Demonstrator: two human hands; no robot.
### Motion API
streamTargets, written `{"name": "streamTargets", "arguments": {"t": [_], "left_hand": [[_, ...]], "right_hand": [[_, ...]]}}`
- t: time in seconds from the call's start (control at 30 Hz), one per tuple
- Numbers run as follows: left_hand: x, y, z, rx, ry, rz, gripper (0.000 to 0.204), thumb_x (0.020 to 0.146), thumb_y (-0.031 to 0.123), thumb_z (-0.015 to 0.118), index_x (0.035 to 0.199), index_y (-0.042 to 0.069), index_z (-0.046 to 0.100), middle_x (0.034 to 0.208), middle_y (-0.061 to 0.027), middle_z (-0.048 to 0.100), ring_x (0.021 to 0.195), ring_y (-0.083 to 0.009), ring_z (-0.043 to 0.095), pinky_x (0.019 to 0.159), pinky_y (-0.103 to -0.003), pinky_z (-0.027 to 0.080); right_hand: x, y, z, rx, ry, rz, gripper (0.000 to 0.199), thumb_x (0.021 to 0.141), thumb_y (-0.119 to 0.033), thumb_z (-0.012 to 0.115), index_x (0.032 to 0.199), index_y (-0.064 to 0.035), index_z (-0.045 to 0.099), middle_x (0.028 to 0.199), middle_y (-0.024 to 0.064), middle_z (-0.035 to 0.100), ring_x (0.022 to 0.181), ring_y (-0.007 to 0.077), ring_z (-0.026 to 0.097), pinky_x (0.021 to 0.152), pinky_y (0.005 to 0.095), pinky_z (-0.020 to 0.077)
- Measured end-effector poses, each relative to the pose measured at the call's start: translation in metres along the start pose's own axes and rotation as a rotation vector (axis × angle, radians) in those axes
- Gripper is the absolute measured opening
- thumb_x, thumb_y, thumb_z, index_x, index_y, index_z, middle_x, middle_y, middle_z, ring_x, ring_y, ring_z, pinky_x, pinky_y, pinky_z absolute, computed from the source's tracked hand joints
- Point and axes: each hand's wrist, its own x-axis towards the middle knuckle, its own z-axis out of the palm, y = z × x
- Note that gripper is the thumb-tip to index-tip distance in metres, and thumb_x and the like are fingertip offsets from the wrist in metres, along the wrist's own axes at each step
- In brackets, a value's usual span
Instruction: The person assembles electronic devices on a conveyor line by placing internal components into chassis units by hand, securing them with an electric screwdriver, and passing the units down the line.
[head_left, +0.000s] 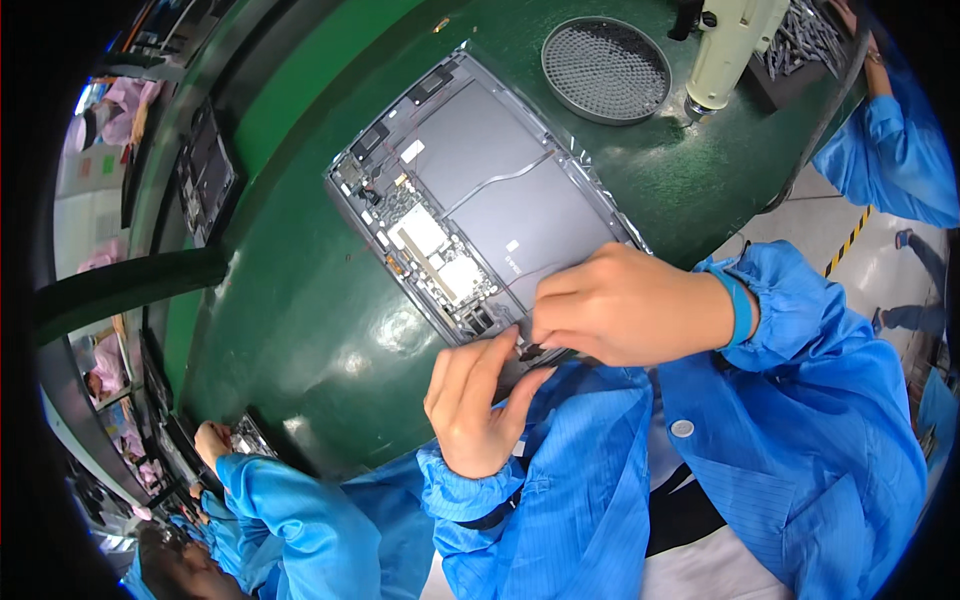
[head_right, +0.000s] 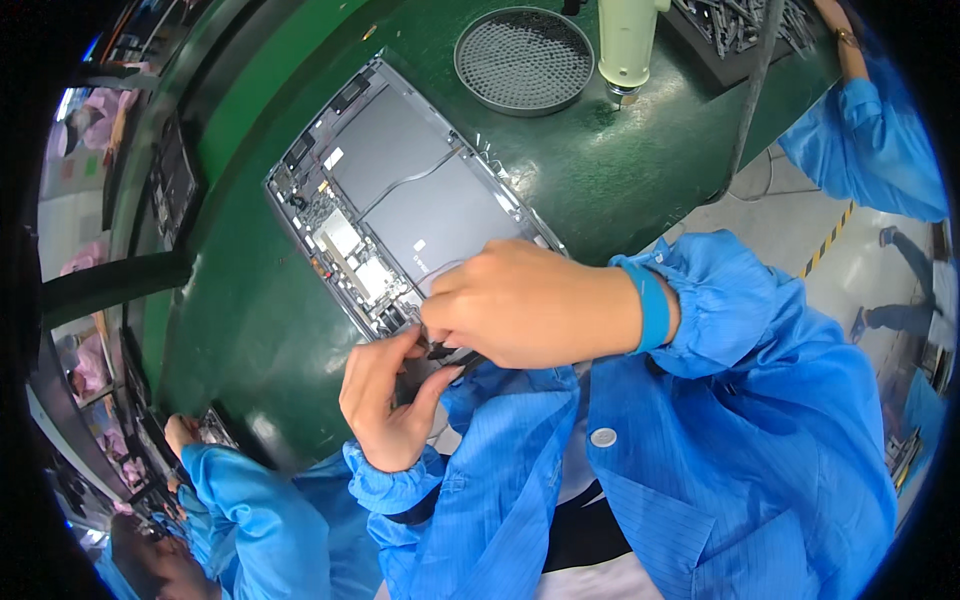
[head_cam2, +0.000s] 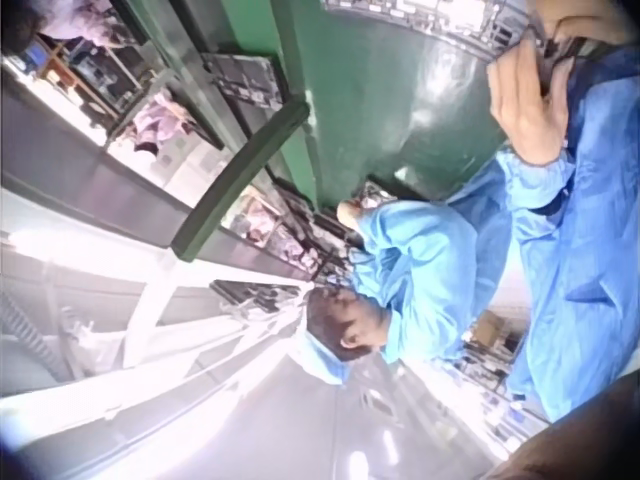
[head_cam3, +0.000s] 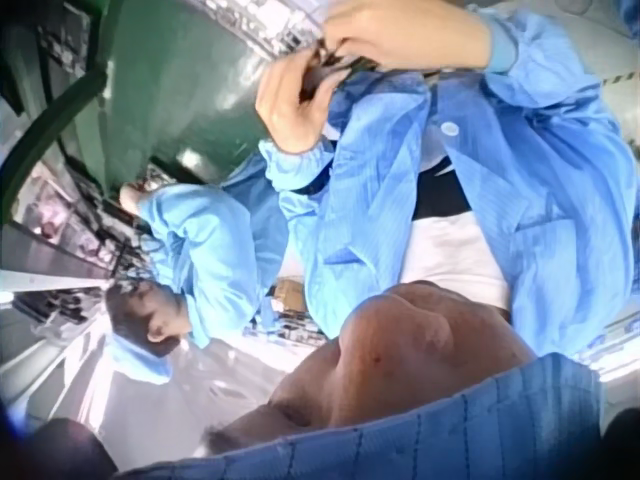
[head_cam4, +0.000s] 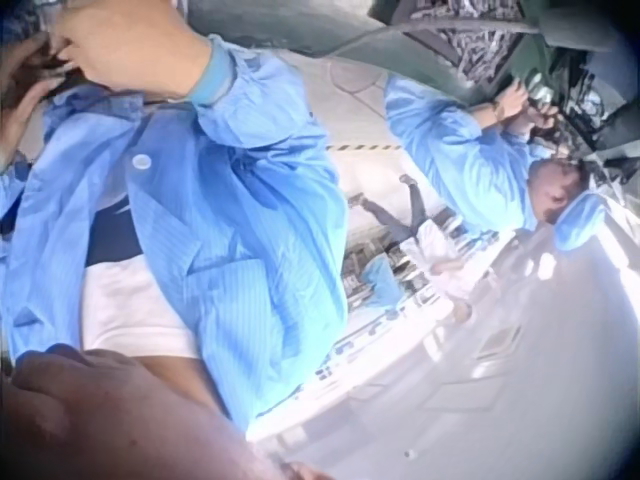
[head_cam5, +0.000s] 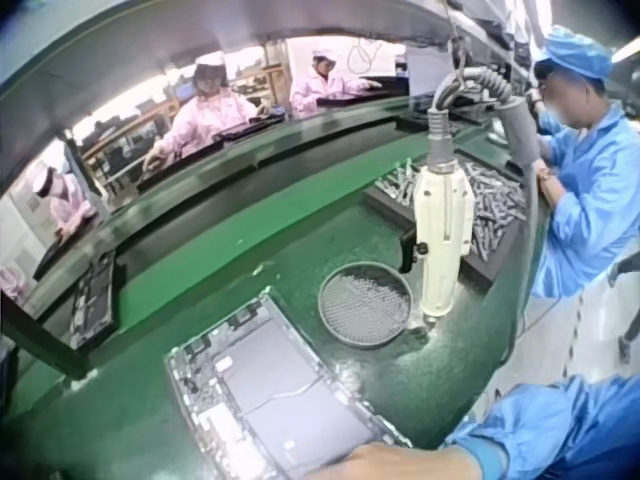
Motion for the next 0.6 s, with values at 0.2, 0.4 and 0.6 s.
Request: {"name": "streamTargets", "arguments": {"t": [0.2, 0.4, 0.6], "left_hand": [[-0.011, -0.004, 0.001, 0.082, 0.007, 0.006, 0.046, 0.055, 0.012, 0.083, 0.097, 0.004, 0.067, 0.086, -0.0067, 0.057, 0.077, -0.0244, 0.051, 0.066, -0.032, 0.046], [-0.005, 0.002, 0.016, 0.177, 0.024, 0.05, 0.046, 0.052, 0.012, 0.084, 0.095, 0.006, 0.067, 0.085, -0.0072, 0.055, 0.077, -0.0254, 0.049, 0.066, -0.036, 0.042], [-0.017, -0.007, 0.015, 0.252, 0.084, 0.121, 0.04, 0.053, 0.007, 0.081, 0.091, 0.006, 0.069, 0.081, -0.0076, 0.054, 0.075, -0.027, 0.048, 0.063, -0.036, 0.041]], "right_hand": [[0.0, 0.007, -0.004, 0.074, -0.048, 0.019, 0.011, 0.073, -0.012, 0.067, 0.074, -0.0037, 0.06, 0.072, 0.0099, 0.063, 0.068, 0.0301, 0.062, 0.059, 0.0407, 0.0476], [-0.002, 0.011, -0.006, -0.168, -0.03, -0.059, 0.009, 0.075, -0.012, 0.066, 0.08, -0.0054, 0.062, 0.076, 0.0043, 0.054, 0.058, 0.0229, 0.059, 0.052, 0.0322, 0.0473], [-0.011, 0.003, -0.037, -0.308, 0.518, -0.233, 0.009, 0.071, -0.008, 0.07, 0.072, -0.0087, 0.061, 0.077, 0.0048, 0.049, 0.058, 0.018, 0.053, 0.049, 0.0291, 0.0431]]}}
